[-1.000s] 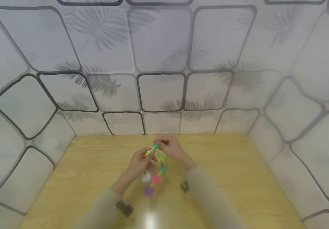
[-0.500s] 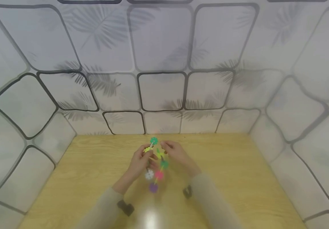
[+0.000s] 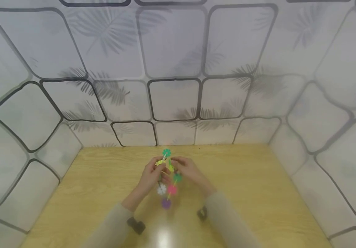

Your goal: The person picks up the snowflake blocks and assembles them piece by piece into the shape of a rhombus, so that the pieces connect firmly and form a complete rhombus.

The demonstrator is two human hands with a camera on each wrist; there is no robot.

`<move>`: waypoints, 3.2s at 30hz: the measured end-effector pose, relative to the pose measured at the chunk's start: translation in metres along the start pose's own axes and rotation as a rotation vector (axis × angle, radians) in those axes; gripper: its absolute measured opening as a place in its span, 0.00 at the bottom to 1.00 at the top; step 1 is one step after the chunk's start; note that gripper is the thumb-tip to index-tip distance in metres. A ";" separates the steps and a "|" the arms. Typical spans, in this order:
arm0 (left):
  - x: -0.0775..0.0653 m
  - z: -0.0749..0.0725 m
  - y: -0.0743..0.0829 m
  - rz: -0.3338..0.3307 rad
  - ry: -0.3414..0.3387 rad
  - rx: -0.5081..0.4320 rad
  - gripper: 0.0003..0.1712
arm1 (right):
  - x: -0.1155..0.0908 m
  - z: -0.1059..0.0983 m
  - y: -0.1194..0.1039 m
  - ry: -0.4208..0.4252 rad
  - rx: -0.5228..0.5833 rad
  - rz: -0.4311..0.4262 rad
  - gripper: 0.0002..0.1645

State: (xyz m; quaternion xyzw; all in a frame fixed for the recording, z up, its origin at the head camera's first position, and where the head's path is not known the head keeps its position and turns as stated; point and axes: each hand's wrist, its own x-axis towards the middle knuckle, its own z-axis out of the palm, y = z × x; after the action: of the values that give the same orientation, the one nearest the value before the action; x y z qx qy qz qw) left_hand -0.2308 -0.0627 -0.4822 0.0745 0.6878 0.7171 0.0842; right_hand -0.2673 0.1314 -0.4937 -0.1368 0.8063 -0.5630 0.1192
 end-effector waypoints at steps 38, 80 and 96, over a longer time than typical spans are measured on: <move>0.001 0.003 0.007 -0.011 -0.026 0.021 0.41 | -0.004 -0.003 -0.019 0.042 0.110 -0.125 0.29; 0.021 -0.011 -0.022 -0.035 -0.022 0.367 0.28 | 0.014 0.002 0.030 0.098 0.036 0.028 0.31; 0.032 -0.013 -0.041 -0.090 0.101 0.465 0.31 | 0.000 0.011 0.044 0.178 0.006 0.144 0.20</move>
State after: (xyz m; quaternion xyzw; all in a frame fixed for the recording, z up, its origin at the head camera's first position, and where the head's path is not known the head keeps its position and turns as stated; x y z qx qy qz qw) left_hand -0.2637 -0.0668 -0.5243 0.0253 0.8403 0.5379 0.0620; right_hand -0.2670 0.1363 -0.5384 -0.0275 0.8198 -0.5652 0.0879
